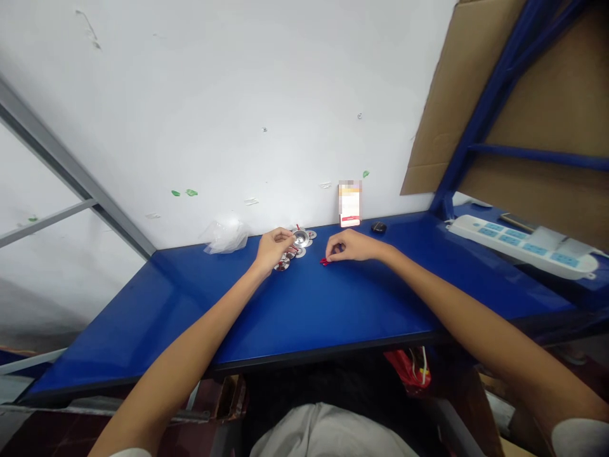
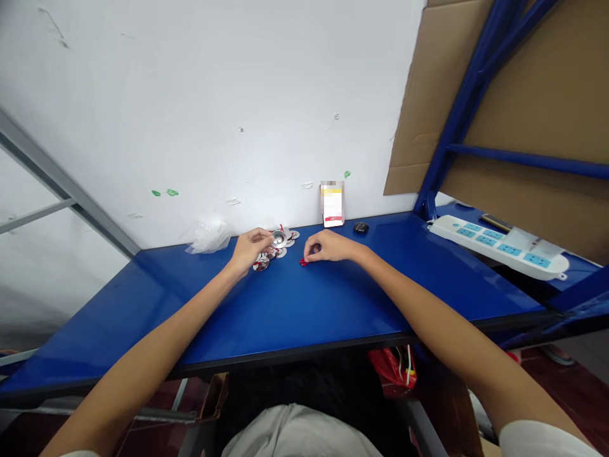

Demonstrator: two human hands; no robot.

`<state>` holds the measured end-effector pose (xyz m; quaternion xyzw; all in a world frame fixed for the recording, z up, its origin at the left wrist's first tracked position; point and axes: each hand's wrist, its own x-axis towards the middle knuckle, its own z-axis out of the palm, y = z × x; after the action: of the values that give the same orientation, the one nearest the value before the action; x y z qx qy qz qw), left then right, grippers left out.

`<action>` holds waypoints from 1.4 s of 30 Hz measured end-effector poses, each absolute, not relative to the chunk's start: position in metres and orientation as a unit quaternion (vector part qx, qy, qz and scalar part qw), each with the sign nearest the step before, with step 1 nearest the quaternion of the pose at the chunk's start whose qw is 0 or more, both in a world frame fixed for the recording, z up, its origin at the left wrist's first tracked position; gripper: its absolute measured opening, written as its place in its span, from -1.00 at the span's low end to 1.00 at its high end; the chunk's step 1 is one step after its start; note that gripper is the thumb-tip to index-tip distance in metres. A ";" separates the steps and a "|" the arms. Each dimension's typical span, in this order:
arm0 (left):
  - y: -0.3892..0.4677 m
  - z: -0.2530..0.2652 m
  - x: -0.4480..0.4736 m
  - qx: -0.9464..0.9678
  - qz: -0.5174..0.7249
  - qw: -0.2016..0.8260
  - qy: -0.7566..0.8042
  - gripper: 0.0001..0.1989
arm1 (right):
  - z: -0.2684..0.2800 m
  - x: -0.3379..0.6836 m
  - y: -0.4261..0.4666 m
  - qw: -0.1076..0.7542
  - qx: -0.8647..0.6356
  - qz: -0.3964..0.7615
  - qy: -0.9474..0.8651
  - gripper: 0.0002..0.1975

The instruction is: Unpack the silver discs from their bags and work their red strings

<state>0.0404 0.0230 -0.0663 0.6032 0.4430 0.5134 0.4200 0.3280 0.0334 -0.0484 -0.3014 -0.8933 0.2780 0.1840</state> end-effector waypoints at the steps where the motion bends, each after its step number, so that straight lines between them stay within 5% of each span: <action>1: 0.023 -0.067 0.041 0.604 0.513 0.420 0.443 -0.71 | -0.047 0.330 0.034 0.180 -0.304 0.272 -0.895 -0.78; 8: 0.023 -0.067 0.040 0.609 0.504 0.427 0.439 -0.70 | -0.043 0.332 0.031 0.243 -0.336 0.257 -0.873 -0.79; 14: 0.013 -0.066 0.053 0.598 0.479 0.483 0.424 -0.66 | -0.050 0.309 0.023 0.356 -0.322 0.226 -0.848 -0.55; 23: 0.009 -0.062 0.060 0.614 0.476 0.480 0.407 -0.62 | -0.050 0.316 0.040 0.402 -0.434 0.365 -0.719 -0.73; 30: 0.021 -0.064 0.046 0.624 0.480 0.423 0.449 -0.78 | -0.057 0.360 0.069 0.329 -0.611 0.230 -0.682 -0.78; 37: 0.026 -0.070 0.043 0.660 0.461 0.396 0.442 -0.80 | -0.070 0.358 0.076 0.205 -0.620 0.082 -0.753 -0.73; 42: 0.025 -0.064 0.038 0.696 0.445 0.337 0.452 -0.81 | -0.063 0.357 0.069 0.220 -0.628 0.063 -0.744 -0.71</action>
<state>0.0384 0.0253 -0.0636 0.6959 0.4517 0.4449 0.3374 0.3575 0.0692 -0.0625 -0.6280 -0.7439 0.0628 0.2197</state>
